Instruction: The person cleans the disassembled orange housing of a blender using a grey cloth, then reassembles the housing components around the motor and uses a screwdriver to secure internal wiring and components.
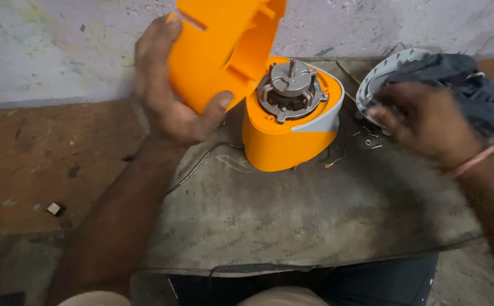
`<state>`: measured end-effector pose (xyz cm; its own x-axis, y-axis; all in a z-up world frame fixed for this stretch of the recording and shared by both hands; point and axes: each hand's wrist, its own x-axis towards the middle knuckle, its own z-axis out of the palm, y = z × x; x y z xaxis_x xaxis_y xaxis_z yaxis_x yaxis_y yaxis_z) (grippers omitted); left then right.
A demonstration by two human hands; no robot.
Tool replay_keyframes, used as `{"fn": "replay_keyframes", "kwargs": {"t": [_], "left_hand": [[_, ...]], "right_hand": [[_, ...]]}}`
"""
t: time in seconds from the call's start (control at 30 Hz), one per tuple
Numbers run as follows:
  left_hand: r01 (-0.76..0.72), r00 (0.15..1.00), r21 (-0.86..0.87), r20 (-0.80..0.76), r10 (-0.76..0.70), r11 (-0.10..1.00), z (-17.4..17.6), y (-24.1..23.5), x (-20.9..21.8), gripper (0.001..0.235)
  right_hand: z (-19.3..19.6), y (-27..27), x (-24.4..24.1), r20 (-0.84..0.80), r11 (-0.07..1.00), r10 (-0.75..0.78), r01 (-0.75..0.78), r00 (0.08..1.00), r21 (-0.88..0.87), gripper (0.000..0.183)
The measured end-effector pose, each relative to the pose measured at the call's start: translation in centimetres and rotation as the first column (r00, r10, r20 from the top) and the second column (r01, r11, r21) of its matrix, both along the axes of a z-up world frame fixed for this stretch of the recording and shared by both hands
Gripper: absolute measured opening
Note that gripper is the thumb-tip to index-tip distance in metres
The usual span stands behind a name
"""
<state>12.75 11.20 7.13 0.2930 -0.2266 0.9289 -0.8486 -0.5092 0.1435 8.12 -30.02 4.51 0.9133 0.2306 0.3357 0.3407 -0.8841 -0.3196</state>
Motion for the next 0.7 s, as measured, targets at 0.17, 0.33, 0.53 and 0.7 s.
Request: {"fn": "replay_keyframes", "kwargs": {"t": [0.17, 0.33, 0.53, 0.7], "left_hand": [[0.015, 0.988, 0.189, 0.149, -0.043, 0.982, 0.8, -2.3, 0.5, 0.091], [-0.031, 0.975, 0.345, 0.219, -0.048, 0.938, 1.0, -4.0, 0.7, 0.09], [-0.046, 0.955, 0.491, 0.277, -0.106, 0.87, -0.4, -5.6, 0.9, 0.077], [-0.013, 0.955, 0.589, 0.247, -0.165, 0.808, -0.9, -5.8, 1.0, 0.069]], "right_hand": [[-2.1, 3.5, 0.8, 0.08, 0.867, 0.114, -0.138, 0.99, 0.479, 0.043], [-5.0, 4.6, 4.8, 0.161, 0.617, 0.168, -0.231, 0.973, 0.752, 0.048], [-8.4, 5.7, 8.2, 0.225, 0.081, 0.284, -0.257, 0.932, 0.963, 0.051], [-8.6, 6.4, 7.5, 0.282, -0.042, 0.398, -0.289, 0.873, 0.956, 0.061]]}}
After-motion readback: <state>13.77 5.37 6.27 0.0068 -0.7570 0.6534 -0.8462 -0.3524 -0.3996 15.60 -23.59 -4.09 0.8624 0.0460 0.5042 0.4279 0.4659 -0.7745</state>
